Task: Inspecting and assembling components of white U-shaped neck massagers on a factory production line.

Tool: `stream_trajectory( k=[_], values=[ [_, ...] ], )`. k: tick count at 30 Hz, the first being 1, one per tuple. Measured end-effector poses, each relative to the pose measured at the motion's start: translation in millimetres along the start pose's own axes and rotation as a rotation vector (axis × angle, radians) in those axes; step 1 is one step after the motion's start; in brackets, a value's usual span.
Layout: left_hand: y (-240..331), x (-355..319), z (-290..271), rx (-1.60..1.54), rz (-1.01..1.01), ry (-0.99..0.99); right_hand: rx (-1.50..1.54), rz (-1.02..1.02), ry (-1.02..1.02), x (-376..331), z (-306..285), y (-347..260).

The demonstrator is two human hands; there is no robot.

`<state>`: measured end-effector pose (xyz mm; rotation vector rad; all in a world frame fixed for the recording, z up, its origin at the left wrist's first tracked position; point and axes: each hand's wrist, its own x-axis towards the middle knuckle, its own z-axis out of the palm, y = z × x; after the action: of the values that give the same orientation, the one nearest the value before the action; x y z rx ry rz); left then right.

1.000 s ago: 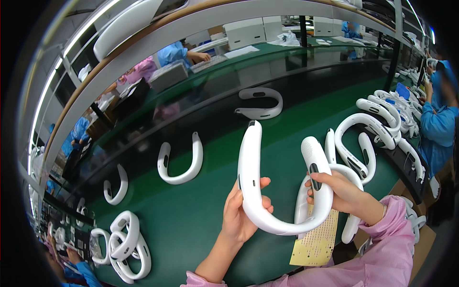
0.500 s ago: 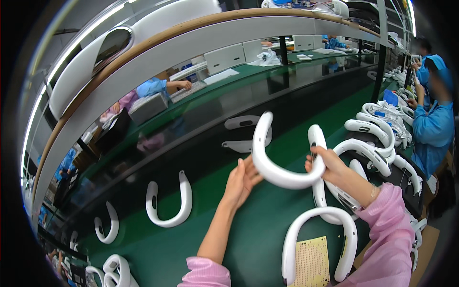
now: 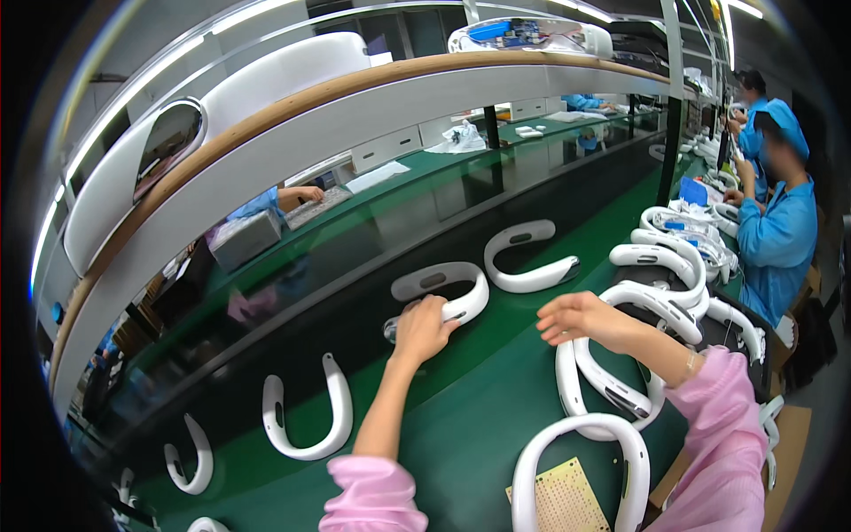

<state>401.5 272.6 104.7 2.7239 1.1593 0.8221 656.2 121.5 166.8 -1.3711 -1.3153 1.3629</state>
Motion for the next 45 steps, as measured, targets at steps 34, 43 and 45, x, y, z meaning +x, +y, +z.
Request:
stream_trajectory(
  k=[34, 43, 45],
  values=[
    [292, -344, -219, -1.362, -0.61, 0.576, 0.566, 0.137, -0.317, -229, 256, 64],
    [296, -351, -223, -1.345, -0.634, 0.536, 0.58, 0.137, -0.305, -232, 259, 58],
    [291, -356, -222, -1.382, -0.626, 0.555, 0.562, 0.107, -0.296, -231, 259, 61]
  ],
)
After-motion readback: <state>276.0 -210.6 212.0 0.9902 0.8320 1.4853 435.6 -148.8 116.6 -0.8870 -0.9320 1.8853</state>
